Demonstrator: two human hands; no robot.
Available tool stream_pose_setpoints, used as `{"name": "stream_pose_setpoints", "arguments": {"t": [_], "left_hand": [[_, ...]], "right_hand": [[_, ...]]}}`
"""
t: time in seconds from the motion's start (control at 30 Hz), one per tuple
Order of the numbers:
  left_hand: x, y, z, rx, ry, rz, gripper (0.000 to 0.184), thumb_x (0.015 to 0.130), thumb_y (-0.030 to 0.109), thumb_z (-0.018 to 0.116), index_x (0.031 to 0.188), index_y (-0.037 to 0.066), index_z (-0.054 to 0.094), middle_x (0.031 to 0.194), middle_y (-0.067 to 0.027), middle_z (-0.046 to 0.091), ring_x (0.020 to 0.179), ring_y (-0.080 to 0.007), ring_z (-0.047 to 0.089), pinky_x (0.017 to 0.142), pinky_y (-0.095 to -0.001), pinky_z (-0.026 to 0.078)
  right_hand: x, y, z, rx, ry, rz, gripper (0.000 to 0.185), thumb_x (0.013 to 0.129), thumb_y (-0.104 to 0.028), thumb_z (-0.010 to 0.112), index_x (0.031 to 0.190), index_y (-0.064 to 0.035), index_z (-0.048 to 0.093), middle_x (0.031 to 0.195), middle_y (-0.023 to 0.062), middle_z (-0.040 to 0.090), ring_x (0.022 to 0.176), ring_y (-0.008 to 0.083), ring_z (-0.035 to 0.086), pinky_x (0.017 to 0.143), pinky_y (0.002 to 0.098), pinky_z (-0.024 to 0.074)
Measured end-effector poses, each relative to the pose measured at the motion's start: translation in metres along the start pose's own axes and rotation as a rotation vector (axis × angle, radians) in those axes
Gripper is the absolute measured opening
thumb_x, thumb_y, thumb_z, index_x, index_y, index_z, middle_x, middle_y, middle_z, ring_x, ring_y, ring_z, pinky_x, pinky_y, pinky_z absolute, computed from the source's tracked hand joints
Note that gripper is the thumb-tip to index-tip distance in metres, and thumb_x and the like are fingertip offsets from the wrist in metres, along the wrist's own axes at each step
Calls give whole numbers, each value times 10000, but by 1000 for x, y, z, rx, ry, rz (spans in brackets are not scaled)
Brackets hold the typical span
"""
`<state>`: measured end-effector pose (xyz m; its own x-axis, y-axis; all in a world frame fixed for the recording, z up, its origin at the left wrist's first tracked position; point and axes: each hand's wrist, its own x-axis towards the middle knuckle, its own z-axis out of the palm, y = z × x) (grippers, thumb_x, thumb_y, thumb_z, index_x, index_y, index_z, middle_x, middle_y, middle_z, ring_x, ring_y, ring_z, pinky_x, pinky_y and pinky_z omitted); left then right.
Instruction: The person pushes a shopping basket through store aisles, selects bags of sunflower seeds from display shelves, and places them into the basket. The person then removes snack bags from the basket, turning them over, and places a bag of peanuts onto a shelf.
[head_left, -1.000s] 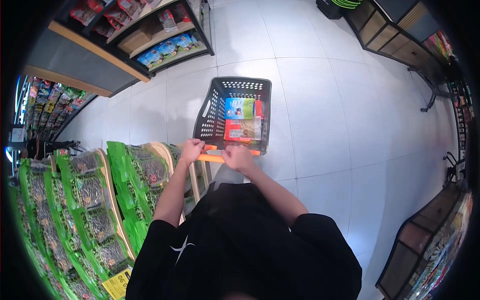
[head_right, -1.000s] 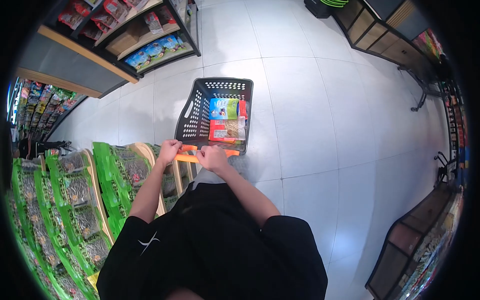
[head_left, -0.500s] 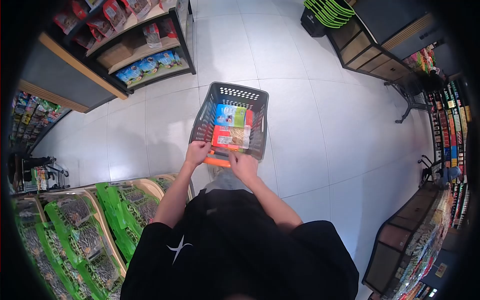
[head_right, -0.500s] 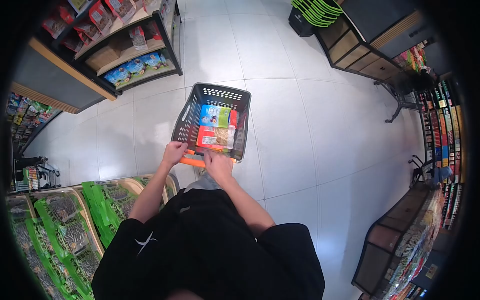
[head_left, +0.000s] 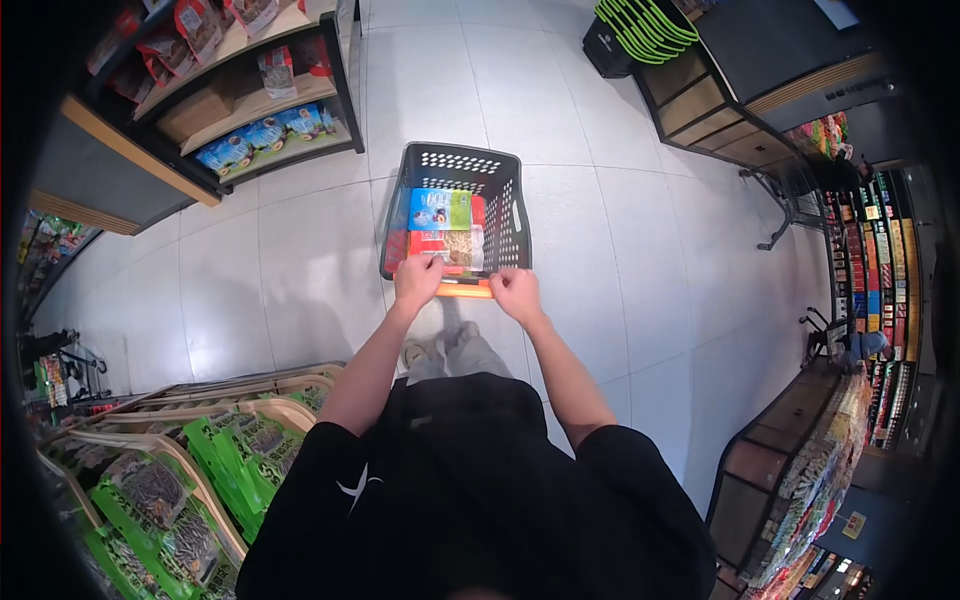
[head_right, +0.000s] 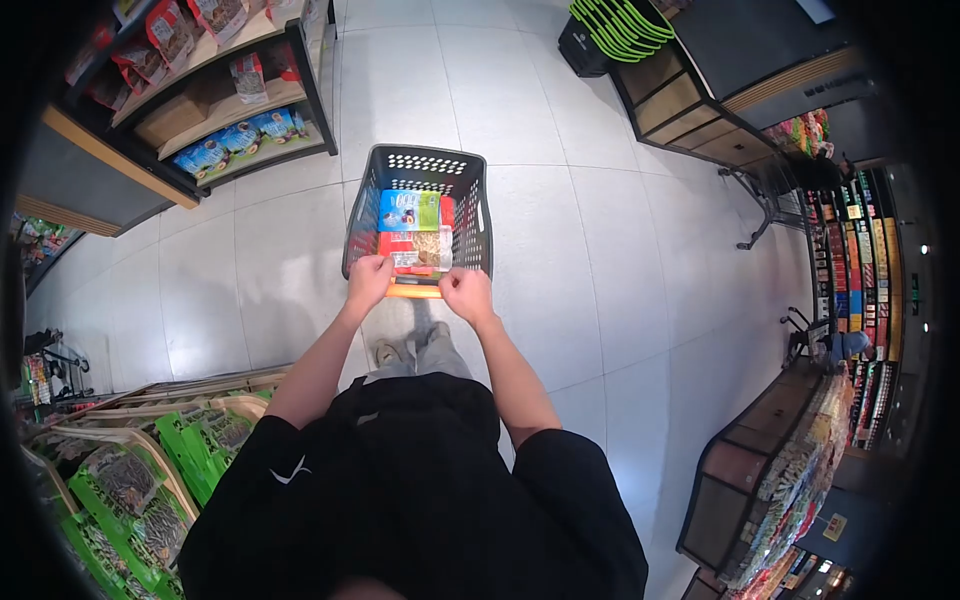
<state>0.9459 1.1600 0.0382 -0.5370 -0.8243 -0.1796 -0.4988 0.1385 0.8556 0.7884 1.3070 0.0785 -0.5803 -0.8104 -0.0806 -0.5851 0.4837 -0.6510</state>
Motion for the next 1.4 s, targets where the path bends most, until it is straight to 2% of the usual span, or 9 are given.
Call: {"name": "stream_pose_setpoints", "arguments": {"t": [0.1, 0.4, 0.47, 0.57, 0.63, 0.77, 0.97, 1.17, 1.4], "left_hand": [[28, 8, 4, 0, -3, -9, 317, 833, 286, 558, 728, 15, 685, 700, -204, 638, 677, -364, 645, 646, -438, 494], [126, 28, 19, -63, 17, -59, 287, 836, 244, 571, 721, 14, 698, 691, -158, 670, 644, -289, 669, 636, -400, 507], [151, 30, 18, -25, -1, -134, 288, 844, 244, 574, 720, 17, 703, 666, -153, 666, 622, -271, 670, 615, -388, 505], [186, 47, 12, -64, -52, -223, 329, 860, 270, 569, 727, -1, 699, 641, -143, 664, 614, -231, 671, 600, -355, 498], [214, 49, 13, -38, -44, -191, 328, 860, 269, 570, 728, -1, 701, 640, -142, 664, 608, -222, 666, 599, -351, 497], [261, 51, 6, -14, -25, -189, 316, 857, 237, 561, 709, -5, 700, 613, -126, 646, 570, -196, 630, 569, -338, 489], [331, 49, 5, -57, -22, -190, 312, 862, 223, 568, 687, -3, 693, 601, -98, 630, 549, -144, 586, 529, -308, 458], [408, 50, 3, -149, 8, -177, 318, 881, 212, 561, 677, 3, 686, 585, -68, 614, 539, -116, 552, 517, -289, 430], [504, 63, -7, -114, 5, -168, 320, 862, 223, 562, 680, -8, 687, 582, -90, 623, 552, -139, 578, 536, -302, 443]], "right_hand": [[34, 3, -5, -14, 14, 38, 226, 720, -248, 605, 655, -47, 684, 625, 175, 635, 612, 353, 646, 613, 422, 527], [156, 21, -15, 19, 14, 30, 222, 724, -250, 608, 641, -57, 680, 609, 163, 634, 593, 334, 647, 608, 422, 525], [180, 23, -15, 16, 33, -58, 208, 740, -200, 611, 630, -30, 656, 584, 159, 614, 532, 325, 618, 529, 408, 485], [217, 20, -13, 61, 63, -66, 213, 746, -213, 618, 622, -45, 659, 575, 149, 616, 532, 330, 621, 535, 418, 495], [246, 25, -21, 80, 65, -78, 218, 747, -218, 621, 617, -47, 659, 572, 147, 615, 533, 331, 621, 539, 422, 498], [293, 22, -19, 113, 7, -130, 173, 763, -212, 602, 729, -58, 673, 606, 134, 621, 571, 327, 626, 557, 448, 490], [364, 21, -20, 155, 8, -177, 226, 764, -241, 596, 657, -50, 650, 616, 161, 616, 605, 346, 623, 585, 466, 488], [440, 16, -18, 169, 8, -160, 237, 760, -242, 596, 636, -45, 644, 633, 181, 616, 631, 370, 619, 603, 480, 486], [539, 3, -21, 131, -12, -126, 234, 773, -251, 590, 667, -56, 666, 645, 164, 635, 630, 350, 638, 622, 454, 505]]}}
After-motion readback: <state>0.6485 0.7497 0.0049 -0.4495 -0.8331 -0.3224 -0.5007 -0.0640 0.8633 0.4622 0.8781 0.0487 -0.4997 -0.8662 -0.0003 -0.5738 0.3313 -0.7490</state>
